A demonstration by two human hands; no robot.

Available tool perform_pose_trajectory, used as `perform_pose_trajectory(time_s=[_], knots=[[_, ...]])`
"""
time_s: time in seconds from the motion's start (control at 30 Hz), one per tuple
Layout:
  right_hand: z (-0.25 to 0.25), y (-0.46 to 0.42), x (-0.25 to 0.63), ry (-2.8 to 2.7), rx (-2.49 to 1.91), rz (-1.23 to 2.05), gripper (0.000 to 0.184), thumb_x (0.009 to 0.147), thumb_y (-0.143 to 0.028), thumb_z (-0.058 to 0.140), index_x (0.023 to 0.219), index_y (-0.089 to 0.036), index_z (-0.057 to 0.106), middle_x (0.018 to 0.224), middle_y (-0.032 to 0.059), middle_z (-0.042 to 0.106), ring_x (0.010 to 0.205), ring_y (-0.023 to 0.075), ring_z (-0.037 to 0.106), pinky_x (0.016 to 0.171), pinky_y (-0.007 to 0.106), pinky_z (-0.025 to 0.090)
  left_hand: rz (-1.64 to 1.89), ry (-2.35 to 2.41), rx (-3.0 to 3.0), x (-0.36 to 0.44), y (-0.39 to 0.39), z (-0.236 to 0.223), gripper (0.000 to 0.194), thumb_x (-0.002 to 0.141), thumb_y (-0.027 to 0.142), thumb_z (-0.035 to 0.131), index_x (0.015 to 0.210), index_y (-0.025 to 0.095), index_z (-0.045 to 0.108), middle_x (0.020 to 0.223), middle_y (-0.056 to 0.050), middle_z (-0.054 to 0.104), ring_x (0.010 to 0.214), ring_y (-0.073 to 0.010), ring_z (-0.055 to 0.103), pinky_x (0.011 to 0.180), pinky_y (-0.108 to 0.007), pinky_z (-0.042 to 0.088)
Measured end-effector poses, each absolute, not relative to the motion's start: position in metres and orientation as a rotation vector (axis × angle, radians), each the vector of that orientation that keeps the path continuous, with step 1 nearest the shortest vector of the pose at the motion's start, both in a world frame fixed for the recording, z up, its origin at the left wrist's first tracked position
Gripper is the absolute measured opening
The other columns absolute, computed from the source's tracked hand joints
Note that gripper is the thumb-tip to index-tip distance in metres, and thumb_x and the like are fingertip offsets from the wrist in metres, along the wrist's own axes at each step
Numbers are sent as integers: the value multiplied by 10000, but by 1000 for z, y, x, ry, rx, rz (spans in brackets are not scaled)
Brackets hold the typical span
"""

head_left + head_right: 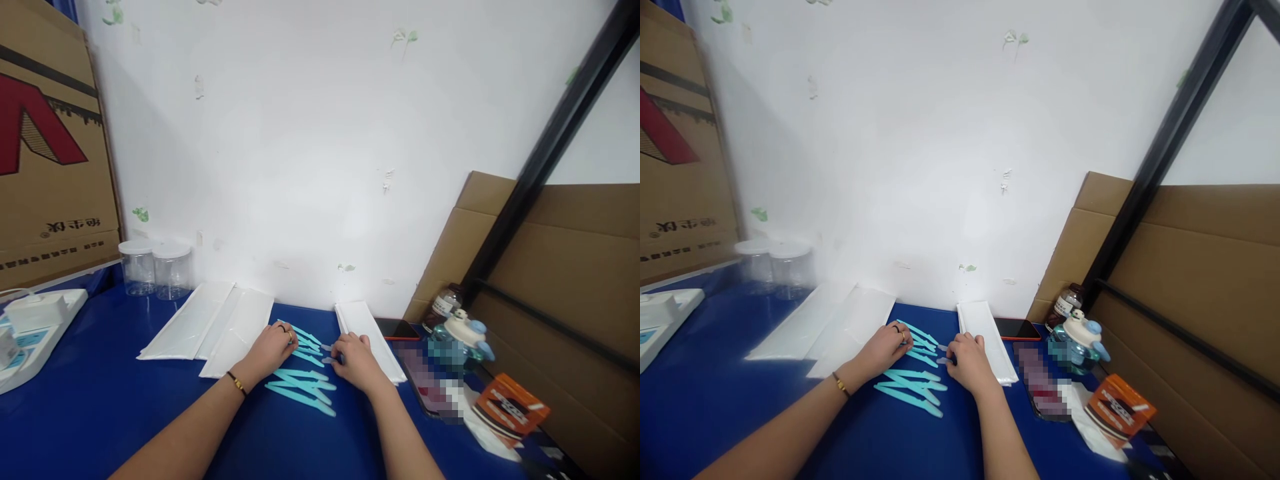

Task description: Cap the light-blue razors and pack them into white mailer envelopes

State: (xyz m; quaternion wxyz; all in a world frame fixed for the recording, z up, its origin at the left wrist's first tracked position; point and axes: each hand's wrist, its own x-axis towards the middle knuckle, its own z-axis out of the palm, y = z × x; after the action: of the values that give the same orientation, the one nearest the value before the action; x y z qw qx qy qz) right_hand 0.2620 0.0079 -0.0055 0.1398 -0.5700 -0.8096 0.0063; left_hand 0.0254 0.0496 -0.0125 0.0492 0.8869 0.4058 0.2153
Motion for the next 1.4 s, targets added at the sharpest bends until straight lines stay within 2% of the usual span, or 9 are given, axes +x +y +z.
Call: perform_pose_trajectory(time_s=[0.23,0.47,0.63,0.97,1.1,1.23,1.4], knots=[[-8,10,252,-2315,-1616,-87,122,718,-93,517,665,-167,598,787,32,585,828,172,504,778,315,233,746,1221,2645,21,48,-6,227,904,296,417,814,201,603,871,-33,605,871,-176,520,776,-275,378],[-1,1,258,-2179,-1549,199,126,778,-145,452,774,-207,562,617,-54,559,581,109,466,757,273,297,677,1292,2670,21,47,-6,213,900,277,423,805,193,593,868,-37,606,878,-182,526,756,-278,368],[3,-1,256,-2177,-1514,252,126,785,-167,458,756,-211,574,597,-62,557,551,102,455,776,272,310,673,1287,2672,20,49,-8,197,893,265,431,803,192,590,857,-36,604,868,-180,523,755,-278,367],[2,-3,247,-2211,-1459,396,141,797,-207,490,793,-214,631,676,-33,636,644,129,534,796,283,325,622,1195,2681,27,38,0,204,886,266,439,792,201,609,848,-26,624,848,-174,537,748,-280,356],[10,-1,265,-2145,-1475,335,195,831,-258,479,897,-251,662,870,6,660,818,172,560,831,319,307,533,1125,2627,28,33,2,185,854,272,470,788,216,633,832,-2,661,824,-169,556,756,-285,348],[15,1,284,-2104,-1649,114,221,824,-169,472,840,-262,672,915,26,614,944,198,512,812,337,264,427,1093,2578,27,34,-3,180,827,304,494,797,229,655,801,5,669,794,-166,566,773,-280,365],[4,3,282,-2301,-1705,-1,342,726,-18,509,841,-288,685,907,29,578,922,196,471,775,335,223,533,1218,2590,24,42,-11,210,841,287,500,991,240,639,1017,-41,628,963,-204,540,838,-294,385]])
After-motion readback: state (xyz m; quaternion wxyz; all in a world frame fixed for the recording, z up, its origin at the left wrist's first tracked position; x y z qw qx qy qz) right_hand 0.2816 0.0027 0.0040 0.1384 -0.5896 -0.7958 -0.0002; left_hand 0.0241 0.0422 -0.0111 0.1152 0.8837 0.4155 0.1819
